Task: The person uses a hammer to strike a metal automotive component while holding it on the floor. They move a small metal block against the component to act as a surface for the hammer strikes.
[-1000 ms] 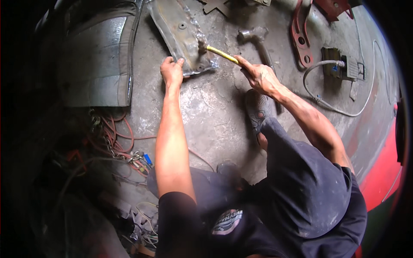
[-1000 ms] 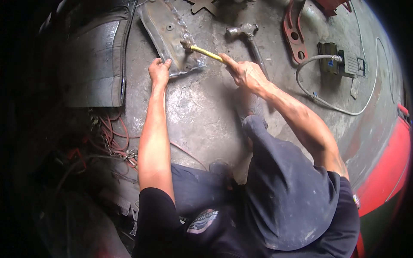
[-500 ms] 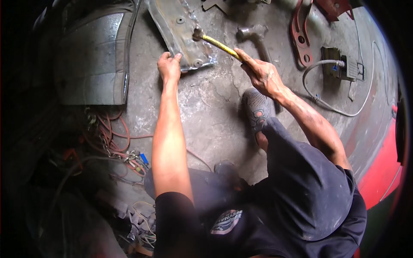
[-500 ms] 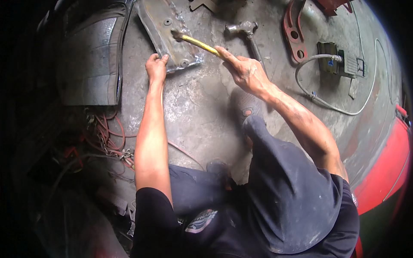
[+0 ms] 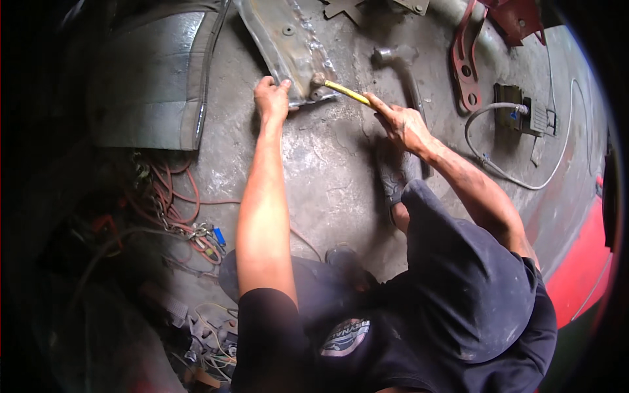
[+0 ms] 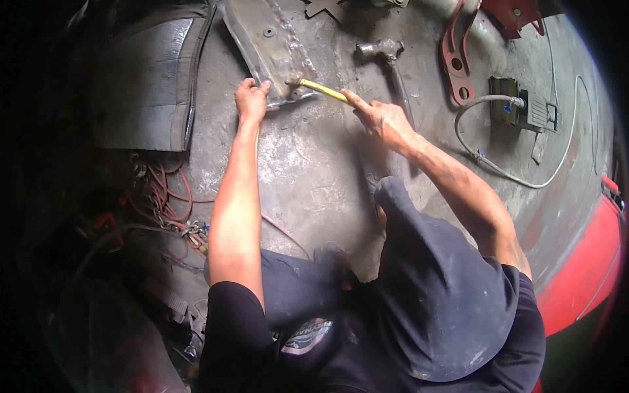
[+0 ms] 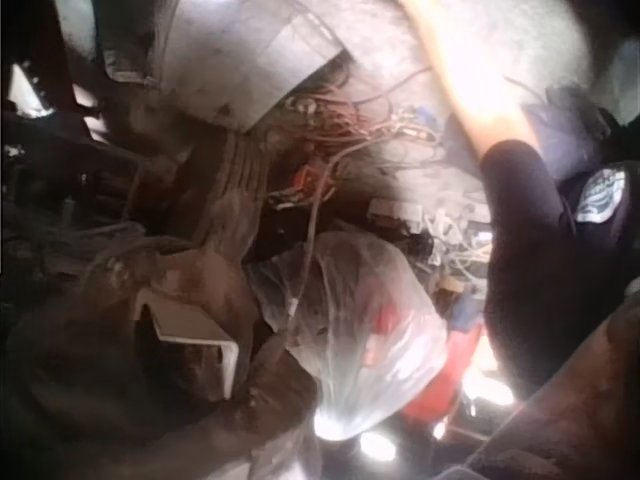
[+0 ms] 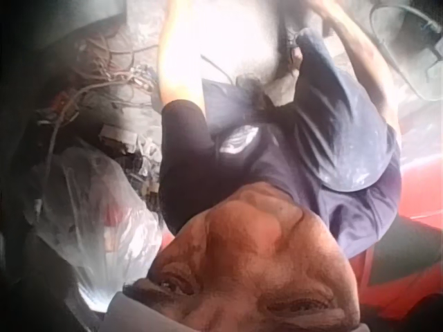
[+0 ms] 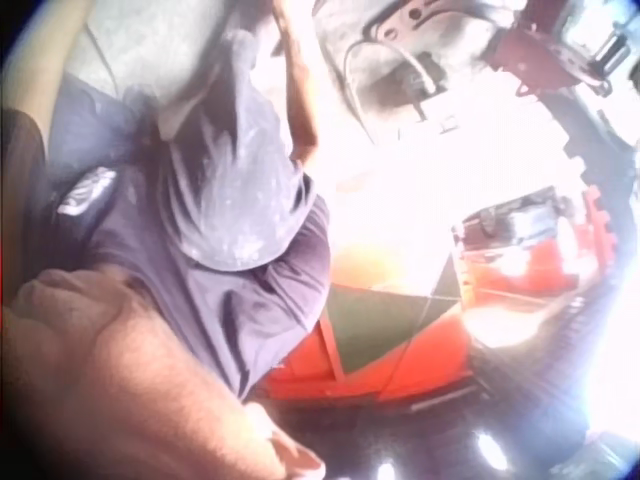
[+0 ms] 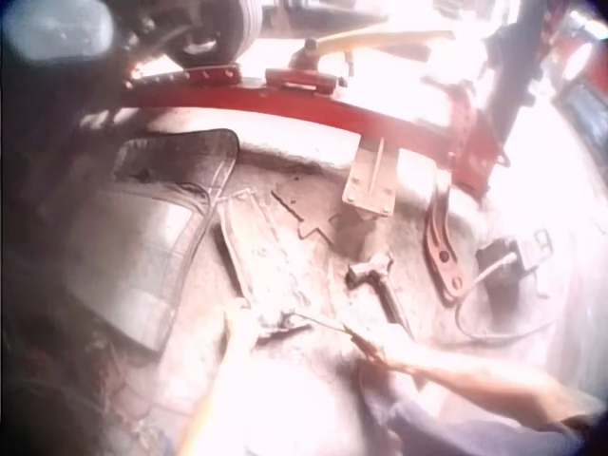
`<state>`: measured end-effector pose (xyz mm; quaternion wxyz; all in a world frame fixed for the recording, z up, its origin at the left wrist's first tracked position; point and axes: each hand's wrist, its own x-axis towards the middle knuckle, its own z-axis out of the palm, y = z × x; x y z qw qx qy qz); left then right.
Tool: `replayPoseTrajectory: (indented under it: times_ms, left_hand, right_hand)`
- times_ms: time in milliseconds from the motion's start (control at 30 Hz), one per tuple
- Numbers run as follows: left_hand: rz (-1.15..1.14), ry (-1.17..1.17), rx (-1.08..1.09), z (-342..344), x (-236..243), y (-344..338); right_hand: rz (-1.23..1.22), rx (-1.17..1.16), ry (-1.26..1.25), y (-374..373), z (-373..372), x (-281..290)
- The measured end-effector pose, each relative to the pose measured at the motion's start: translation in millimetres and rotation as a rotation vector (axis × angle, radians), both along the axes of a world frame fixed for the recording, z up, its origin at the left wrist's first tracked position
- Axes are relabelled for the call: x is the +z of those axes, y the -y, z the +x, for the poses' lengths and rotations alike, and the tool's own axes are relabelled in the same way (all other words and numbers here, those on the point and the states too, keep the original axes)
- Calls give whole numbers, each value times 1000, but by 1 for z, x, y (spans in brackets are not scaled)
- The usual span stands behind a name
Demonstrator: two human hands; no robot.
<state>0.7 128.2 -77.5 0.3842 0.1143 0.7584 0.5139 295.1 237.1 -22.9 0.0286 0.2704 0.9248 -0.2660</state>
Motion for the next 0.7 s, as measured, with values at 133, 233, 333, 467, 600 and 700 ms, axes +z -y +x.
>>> replayPoseTrajectory:
  times_ms: [133, 233, 333, 467, 600, 700]
  left_hand:
    - [-90, -40, -68, -4, -3, 6]
    - [-56, 30, -16, -5, -7, 11]
    - [-2, 72, 30, 3, -3, 5]
    - [-61, 10, -30, -1, 5, 1]
    - [-110, -3, -47, 3, 13, 4]
    - [-87, -17, -51, 4, 7, 12]
  right_hand:
    - [-36, -63, -8, 1, -31, 34]
    - [-44, -67, -457, 12, -53, 66]
    - [35, -8, -547, 9, -42, 43]
    - [30, 61, 98, -7, -32, 22]
    - [-43, -42, -107, -7, -53, 46]
    - [-85, -89, -501, 6, -63, 86]
